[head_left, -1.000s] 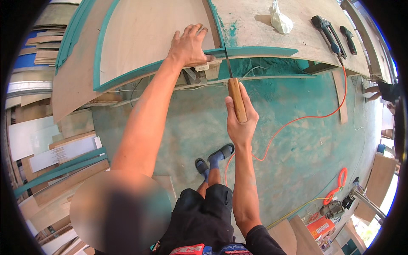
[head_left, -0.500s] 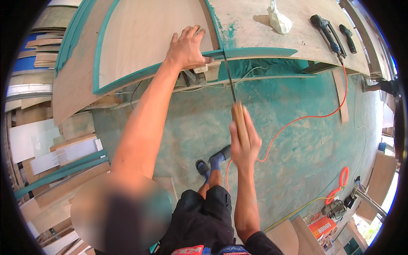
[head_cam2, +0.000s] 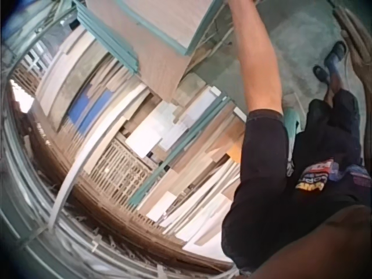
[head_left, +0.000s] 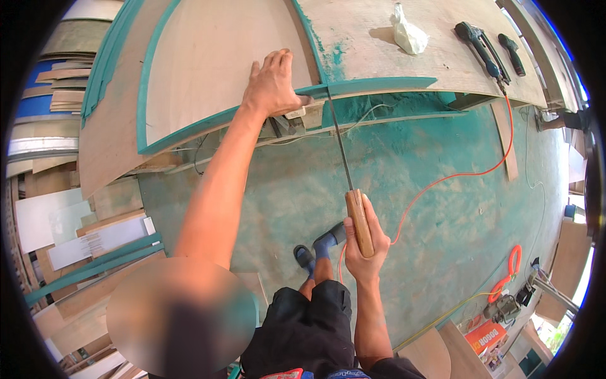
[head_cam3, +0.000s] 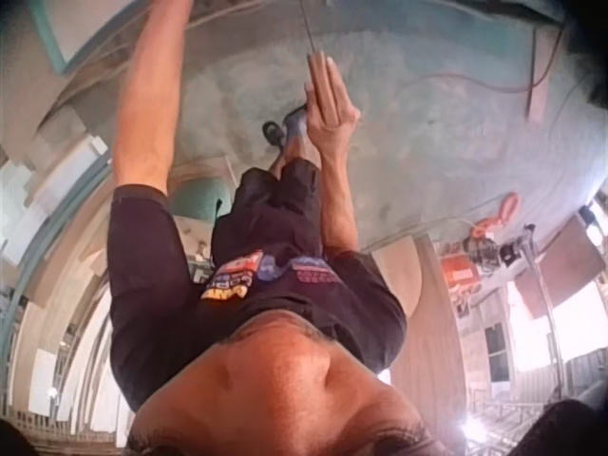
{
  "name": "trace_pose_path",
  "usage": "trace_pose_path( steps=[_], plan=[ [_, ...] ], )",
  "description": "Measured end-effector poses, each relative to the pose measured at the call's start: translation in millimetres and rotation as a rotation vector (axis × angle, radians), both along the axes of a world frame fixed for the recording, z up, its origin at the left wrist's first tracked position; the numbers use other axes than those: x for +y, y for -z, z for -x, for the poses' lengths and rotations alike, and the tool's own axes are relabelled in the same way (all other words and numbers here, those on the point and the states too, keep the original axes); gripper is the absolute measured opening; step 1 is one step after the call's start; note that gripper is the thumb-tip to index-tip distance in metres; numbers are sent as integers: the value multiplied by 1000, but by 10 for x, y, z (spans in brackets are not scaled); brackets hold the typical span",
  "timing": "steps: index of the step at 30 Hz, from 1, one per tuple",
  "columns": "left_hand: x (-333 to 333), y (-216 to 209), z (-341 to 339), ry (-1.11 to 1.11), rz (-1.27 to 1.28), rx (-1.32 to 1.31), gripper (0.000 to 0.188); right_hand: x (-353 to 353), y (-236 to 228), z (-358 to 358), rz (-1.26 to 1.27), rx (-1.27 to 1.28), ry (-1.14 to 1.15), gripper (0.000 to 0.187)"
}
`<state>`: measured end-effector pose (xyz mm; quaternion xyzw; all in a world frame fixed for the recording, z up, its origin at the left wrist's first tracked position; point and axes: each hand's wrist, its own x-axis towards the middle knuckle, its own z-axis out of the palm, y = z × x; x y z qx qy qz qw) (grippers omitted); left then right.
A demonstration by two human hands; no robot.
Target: The person constructs an arched wooden frame by aligning a flexible green trim piece around a wooden template, securing it with a pneumatic nail gun, and sawing off the excess trim with a hand saw.
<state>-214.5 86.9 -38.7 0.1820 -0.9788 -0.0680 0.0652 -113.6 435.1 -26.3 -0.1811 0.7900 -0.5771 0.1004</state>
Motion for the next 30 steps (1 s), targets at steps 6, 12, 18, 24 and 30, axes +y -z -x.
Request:
trace_pose_path(
  steps=[6, 12, 18, 24, 30],
  plan=[
    [164, -46, 109, 37, 0, 53, 111, -659, -19, 650, -56, -52, 41, 51],
    [28, -12, 41, 31, 54, 57, 118, -98, 63, 218, 2, 193, -5, 49],
    [67, -42, 172, 100, 8, 153, 118, -712, 9, 720, 13, -21, 43, 49],
    [62, -54, 0, 122, -76, 186, 112, -84, 149, 107, 34, 132, 19, 52],
    [244, -219, 179, 168, -905, 388, 57, -527, 257, 435, 101, 105, 74, 50]
  ],
)
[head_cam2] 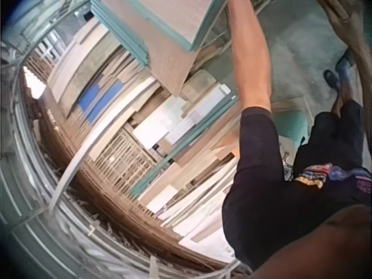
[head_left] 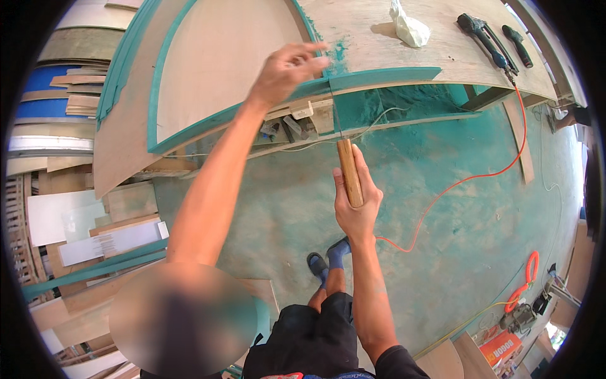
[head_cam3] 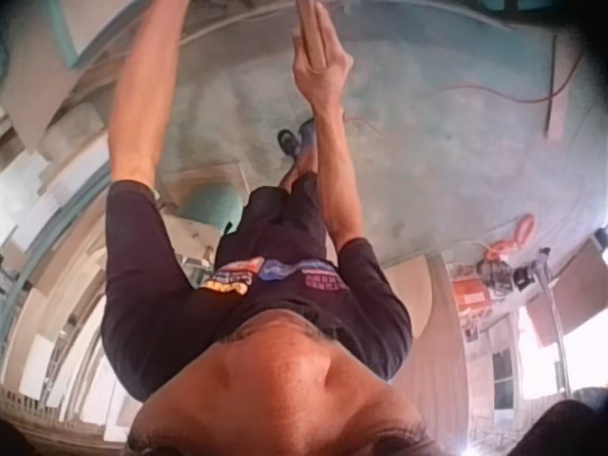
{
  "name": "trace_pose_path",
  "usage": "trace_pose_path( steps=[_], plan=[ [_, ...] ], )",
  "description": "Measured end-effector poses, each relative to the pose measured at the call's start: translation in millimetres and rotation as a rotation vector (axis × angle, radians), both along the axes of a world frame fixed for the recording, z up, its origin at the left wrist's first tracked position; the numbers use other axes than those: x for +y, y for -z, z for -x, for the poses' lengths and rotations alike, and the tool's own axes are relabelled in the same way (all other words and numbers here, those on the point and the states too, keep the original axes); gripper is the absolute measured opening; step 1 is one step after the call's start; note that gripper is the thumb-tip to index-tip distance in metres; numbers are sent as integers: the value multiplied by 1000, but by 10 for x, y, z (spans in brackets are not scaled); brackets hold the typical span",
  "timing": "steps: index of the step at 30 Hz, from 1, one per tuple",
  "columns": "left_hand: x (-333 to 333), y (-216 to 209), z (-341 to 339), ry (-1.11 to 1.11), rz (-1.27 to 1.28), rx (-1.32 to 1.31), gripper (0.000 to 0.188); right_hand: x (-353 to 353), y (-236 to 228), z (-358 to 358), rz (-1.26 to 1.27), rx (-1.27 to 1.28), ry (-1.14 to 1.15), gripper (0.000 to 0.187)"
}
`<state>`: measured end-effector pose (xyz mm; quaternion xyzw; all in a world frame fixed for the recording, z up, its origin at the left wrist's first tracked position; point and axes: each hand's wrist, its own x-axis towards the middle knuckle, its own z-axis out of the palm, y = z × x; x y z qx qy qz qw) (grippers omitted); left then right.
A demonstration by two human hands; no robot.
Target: The person constructs an arched wooden frame by aligning a flexible green trim piece around a wooden template, securing it with a pneumatic nail gun, and sawing off the excess trim with a hand saw.
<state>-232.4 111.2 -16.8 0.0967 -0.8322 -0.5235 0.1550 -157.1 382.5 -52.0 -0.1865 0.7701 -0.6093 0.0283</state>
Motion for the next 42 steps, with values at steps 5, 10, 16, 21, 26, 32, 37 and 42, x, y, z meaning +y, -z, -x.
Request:
trace_pose_path(
  steps=[5, 10, 16, 21, 26, 32, 37, 42],
  plan=[
    [321, 233, 192, -84, 407, 79, 22, 0, 77, -16, 23, -45, -25, 50],
    [160, 304, 212, -61, 412, 1, 28, 388, 43, -263, -57, -58, -55, 54],
    [208, 90, 275, 57, 292, -173, 21, 749, 92, -498, -99, 33, 8, 53],
    [178, 68, 226, 2, 197, -144, 20, 419, 135, -265, -16, -53, 12, 51],
    [132, 98, 112, 5, 264, -119, 21, 835, -12, -603, -112, 13, -25, 51],
    [230, 96, 184, 23, 273, -25, 19, 303, 89, -200, -57, -72, 11, 52],
    [144, 173, 137, 15, 275, 17, 19, 822, 35, -613, -90, 35, -27, 53],
    [243, 182, 231, 24, 276, 73, 19, 444, 82, -240, -82, -42, -22, 52]
  ],
)
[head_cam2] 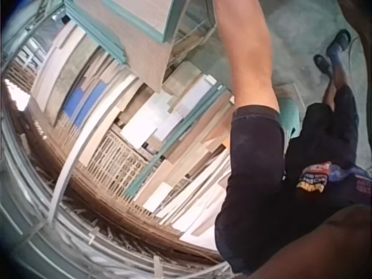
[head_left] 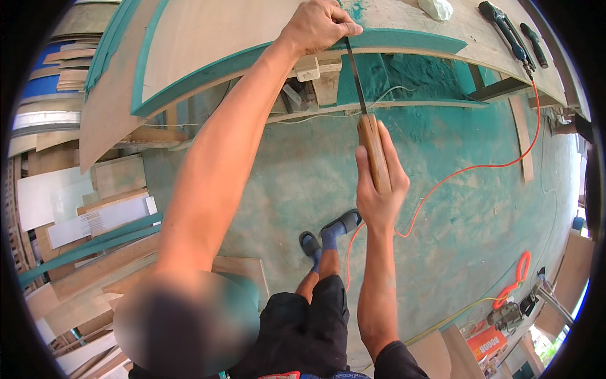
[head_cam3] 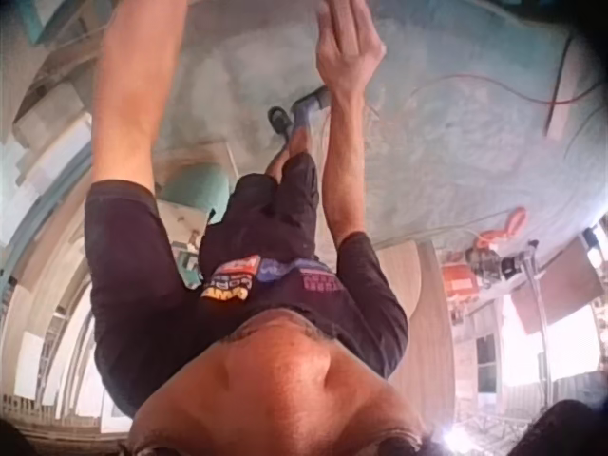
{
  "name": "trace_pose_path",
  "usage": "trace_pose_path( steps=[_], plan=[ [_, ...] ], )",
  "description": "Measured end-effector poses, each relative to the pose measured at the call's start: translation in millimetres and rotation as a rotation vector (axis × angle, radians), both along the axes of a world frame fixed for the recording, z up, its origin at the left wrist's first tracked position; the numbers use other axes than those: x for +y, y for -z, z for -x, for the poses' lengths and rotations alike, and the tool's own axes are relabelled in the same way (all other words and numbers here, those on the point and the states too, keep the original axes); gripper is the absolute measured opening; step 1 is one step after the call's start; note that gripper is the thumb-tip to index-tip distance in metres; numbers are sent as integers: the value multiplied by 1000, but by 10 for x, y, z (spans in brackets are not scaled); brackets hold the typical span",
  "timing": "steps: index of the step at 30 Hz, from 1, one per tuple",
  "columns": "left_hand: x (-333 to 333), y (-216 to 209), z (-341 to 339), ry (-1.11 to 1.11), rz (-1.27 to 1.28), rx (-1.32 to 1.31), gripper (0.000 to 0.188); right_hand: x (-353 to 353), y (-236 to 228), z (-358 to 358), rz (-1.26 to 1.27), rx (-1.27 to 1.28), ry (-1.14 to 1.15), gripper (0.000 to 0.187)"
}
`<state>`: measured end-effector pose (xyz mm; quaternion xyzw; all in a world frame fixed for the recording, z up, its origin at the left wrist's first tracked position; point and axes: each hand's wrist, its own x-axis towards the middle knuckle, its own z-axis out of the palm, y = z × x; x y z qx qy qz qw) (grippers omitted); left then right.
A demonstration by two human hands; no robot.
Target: The person constructs an arched wooden frame by aligning a flexible green trim piece around a wooden template, securing it with a pneumatic nail gun, and sawing off the excess trim with a hand saw.
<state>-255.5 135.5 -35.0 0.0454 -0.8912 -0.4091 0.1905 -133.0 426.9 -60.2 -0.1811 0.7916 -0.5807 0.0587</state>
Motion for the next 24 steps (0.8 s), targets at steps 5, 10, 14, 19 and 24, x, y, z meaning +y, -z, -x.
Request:
trace_pose_path(
  steps=[5, 10, 14, 19, 24],
  plan=[
    [-276, 338, -35, -62, 151, 21, 23, 200, 105, -331, 5, 86, -27, 52],
    [49, -44, -23, -26, 19, -29, 20, 113, -76, -52, -17, -50, 18, 53],
    [-86, -5, -59, -45, 144, 8, 19, 134, -20, -166, 3, 35, 20, 52],
    [-10, 38, -89, -74, 55, -60, 20, 297, -69, -340, -3, 61, 28, 52],
    [66, -41, -86, -38, 28, -42, 23, -28, -142, -121, -6, -112, 32, 52]
  ],
)
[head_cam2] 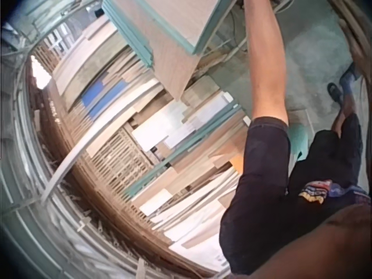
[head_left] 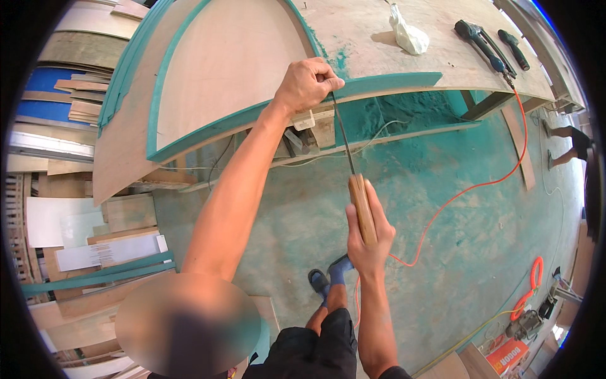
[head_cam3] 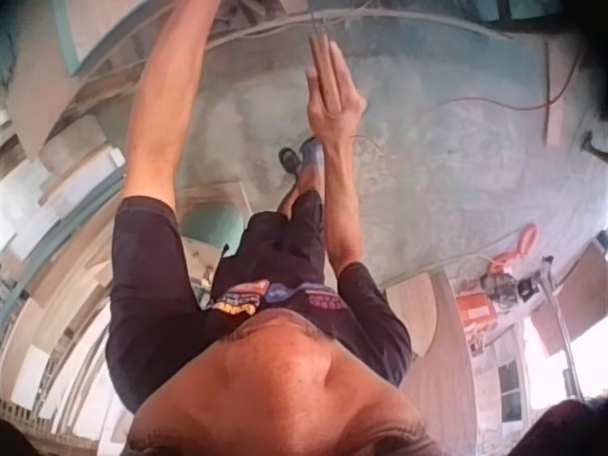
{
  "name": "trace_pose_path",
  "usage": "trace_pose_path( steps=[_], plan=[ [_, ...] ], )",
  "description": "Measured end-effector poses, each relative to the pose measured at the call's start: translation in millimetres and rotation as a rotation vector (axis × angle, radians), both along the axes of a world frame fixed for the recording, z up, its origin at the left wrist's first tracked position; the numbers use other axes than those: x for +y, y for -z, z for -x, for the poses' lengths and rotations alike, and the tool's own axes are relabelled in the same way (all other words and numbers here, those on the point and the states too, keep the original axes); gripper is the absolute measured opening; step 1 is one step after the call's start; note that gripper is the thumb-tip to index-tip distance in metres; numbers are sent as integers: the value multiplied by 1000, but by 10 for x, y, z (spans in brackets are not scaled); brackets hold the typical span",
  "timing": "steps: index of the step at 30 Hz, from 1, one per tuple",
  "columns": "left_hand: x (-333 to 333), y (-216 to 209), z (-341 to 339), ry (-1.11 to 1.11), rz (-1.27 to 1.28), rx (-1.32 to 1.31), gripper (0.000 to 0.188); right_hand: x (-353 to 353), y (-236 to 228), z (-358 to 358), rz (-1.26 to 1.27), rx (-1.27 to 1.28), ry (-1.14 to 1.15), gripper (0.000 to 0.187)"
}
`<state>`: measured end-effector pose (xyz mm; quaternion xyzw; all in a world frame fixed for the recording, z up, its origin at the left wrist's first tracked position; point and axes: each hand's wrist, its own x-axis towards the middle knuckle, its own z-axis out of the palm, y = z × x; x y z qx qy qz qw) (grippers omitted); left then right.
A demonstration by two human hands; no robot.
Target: The person constructs an arched wooden frame by aligning a flexible green trim piece around a wooden template, securing it with a pneumatic nail gun, and sawing off the excess trim with a hand saw.
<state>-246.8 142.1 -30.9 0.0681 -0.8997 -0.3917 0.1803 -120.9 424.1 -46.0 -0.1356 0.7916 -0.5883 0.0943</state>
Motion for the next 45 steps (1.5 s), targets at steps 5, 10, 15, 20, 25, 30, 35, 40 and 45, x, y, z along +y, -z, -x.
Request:
trace_pose_path(
  steps=[5, 10, 15, 20, 25, 30, 35, 40, 45],
  plan=[
    [-112, -10, 12, 20, -13, 19, 24, 251, 151, -144, 19, 259, -17, 52],
    [-14, 0, 22, 14, -13, -1, 22, -120, 191, 144, 39, 21, -2, 52],
    [-114, 63, 2, -1, -2, 15, 23, 397, 163, -221, -19, 264, -40, 52],
    [-71, 29, 47, 19, 26, 35, 22, -67, 104, 169, -11, 120, -54, 53],
    [-102, 62, -17, 15, 33, 6, 22, 312, 113, -210, 2, 190, -55, 53],
    [-79, 29, 15, 8, 46, 19, 22, 5, 173, 74, 10, 136, -38, 54],
    [-118, 97, -8, 16, 51, 28, 25, 154, 323, -85, 31, 260, -37, 51],
    [-43, 53, 43, 20, 72, 58, 25, 89, 208, -18, 33, 145, -21, 52],
    [-139, 148, -25, 18, 66, 33, 26, 204, 277, -120, 38, 138, -45, 54]
  ],
)
